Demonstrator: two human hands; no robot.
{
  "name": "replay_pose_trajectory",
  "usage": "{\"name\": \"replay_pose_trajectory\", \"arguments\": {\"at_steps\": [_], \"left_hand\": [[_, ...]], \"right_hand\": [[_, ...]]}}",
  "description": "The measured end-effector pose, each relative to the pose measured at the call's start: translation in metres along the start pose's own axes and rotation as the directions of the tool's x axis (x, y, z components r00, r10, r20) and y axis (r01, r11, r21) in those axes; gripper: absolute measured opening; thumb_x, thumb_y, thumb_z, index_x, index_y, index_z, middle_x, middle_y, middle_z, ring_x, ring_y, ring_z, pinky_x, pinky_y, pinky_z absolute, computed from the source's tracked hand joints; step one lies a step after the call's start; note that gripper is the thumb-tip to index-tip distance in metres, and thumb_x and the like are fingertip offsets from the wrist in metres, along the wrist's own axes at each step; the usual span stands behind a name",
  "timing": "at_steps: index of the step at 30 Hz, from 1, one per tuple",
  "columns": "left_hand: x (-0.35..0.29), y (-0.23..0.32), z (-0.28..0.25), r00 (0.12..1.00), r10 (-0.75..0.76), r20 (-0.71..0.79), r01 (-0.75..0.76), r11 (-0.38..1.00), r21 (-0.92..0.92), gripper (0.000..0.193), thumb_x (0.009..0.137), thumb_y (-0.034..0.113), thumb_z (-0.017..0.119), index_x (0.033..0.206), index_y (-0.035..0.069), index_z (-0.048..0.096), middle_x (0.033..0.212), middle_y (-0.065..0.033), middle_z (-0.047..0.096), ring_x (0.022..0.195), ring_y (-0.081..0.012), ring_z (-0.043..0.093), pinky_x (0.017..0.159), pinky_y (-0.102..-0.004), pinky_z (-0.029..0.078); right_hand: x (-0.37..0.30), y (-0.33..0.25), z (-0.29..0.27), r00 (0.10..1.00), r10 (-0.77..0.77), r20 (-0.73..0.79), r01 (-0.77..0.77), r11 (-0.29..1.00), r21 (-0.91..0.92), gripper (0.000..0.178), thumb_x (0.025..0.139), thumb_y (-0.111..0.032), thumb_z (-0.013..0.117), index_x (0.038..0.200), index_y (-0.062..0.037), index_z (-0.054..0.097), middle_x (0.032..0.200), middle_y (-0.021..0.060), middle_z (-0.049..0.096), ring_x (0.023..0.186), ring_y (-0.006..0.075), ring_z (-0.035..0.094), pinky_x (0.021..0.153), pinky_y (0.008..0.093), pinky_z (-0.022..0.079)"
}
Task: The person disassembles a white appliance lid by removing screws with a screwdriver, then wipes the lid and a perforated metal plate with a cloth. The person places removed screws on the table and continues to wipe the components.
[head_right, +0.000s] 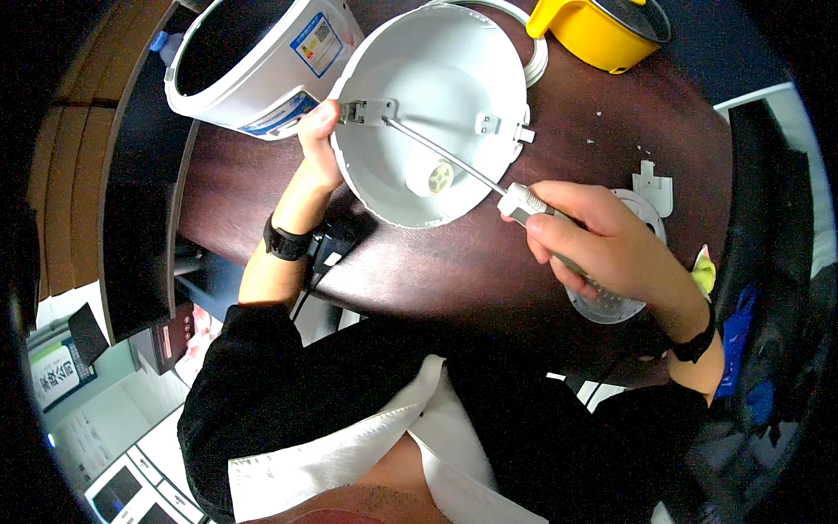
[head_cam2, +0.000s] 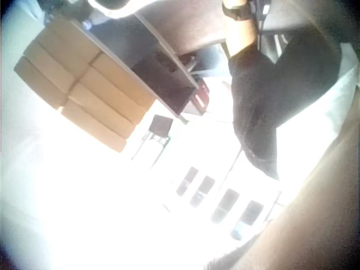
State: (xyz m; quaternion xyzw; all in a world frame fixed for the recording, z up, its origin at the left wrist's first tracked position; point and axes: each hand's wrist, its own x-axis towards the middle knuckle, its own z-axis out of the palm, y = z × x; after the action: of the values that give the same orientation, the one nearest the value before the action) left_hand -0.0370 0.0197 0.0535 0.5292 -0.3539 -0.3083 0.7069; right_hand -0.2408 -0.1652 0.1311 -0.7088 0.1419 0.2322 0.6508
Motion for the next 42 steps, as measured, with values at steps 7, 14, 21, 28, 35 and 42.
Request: {"name": "replay_pose_trajectory", "arguments": {"at_steps": [7,14,21,28,35,42], "left_hand": [[0.002,-0.004,-0.005,1.0,-0.014,0.015,0.013,1.0,0.008,0.069,0.079,0.055,0.045,0.112,-0.005,0.053,0.094,-0.0098,0.061,0.085,-0.0151,0.057,0.074,-0.0259,0.044],[0.001,-0.003,-0.006,1.0,-0.002,0.018,0.001,0.998,0.061,0.072,0.079,0.059,0.044,0.112,-0.005,0.053,0.092,-0.0093,0.061,0.083,-0.0145,0.057,0.072,-0.025,0.044],[0.001,-0.004,-0.006,1.0,0.01,0.026,-0.012,0.998,0.065,0.072,0.078,0.058,0.044,0.111,-0.005,0.053,0.09,-0.0094,0.061,0.082,-0.0147,0.057,0.071,-0.0248,0.044],[0.002,-0.007,-0.004,0.997,0.057,0.049,-0.06,0.997,0.044,0.072,0.077,0.057,0.046,0.111,-0.005,0.053,0.093,-0.0098,0.061,0.085,-0.015,0.056,0.074,-0.0258,0.043],[0.001,-0.008,-0.005,0.997,0.058,0.05,-0.06,0.998,0.035,0.071,0.077,0.056,0.046,0.114,-0.005,0.052,0.096,-0.0105,0.061,0.087,-0.0156,0.056,0.076,-0.0264,0.043],[0.003,-0.007,-0.005,0.997,0.058,0.059,-0.059,0.998,0.007,0.069,0.078,0.053,0.045,0.113,-0.006,0.053,0.097,-0.0119,0.061,0.089,-0.0165,0.057,0.077,-0.027,0.044]], "right_hand": [[0.0,0.005,0.001,0.999,0.009,-0.035,-0.002,0.978,0.208,0.029,0.094,-0.018,0.039,0.109,0.002,0.054,0.064,0.0032,0.052,0.034,0.0032,0.036,0.031,0.0184,0.025],[0.0,0.003,0.006,0.999,0.028,-0.04,-0.021,0.984,0.178,0.028,0.095,-0.017,0.038,0.107,0.0016,0.055,0.062,0.0033,0.052,0.034,0.0028,0.035,0.031,0.0178,0.024],[-0.001,0.0,0.01,0.998,0.03,-0.047,-0.024,0.99,0.138,0.029,0.095,-0.018,0.037,0.106,0.0019,0.055,0.061,0.0031,0.052,0.034,0.0031,0.036,0.031,0.018,0.025],[-0.005,-0.01,0.01,0.997,0.077,-0.027,-0.073,0.991,0.115,0.029,0.096,-0.02,0.037,0.106,0.0001,0.054,0.061,0.0024,0.052,0.034,0.002,0.035,0.031,0.0175,0.025],[-0.006,-0.016,-0.002,0.877,-0.476,-0.062,0.199,0.478,-0.856,0.028,0.085,-0.018,0.057,0.107,-0.0028,0.052,0.076,0.0143,0.058,0.065,0.0306,0.055,0.059,0.0377,0.043],[-0.004,-0.045,-0.015,0.812,-0.583,0.027,0.112,0.109,-0.988,0.033,0.08,-0.014,0.063,0.11,-0.0034,0.053,0.081,0.0107,0.06,0.061,0.0189,0.057,0.055,0.0278,0.042]]}}
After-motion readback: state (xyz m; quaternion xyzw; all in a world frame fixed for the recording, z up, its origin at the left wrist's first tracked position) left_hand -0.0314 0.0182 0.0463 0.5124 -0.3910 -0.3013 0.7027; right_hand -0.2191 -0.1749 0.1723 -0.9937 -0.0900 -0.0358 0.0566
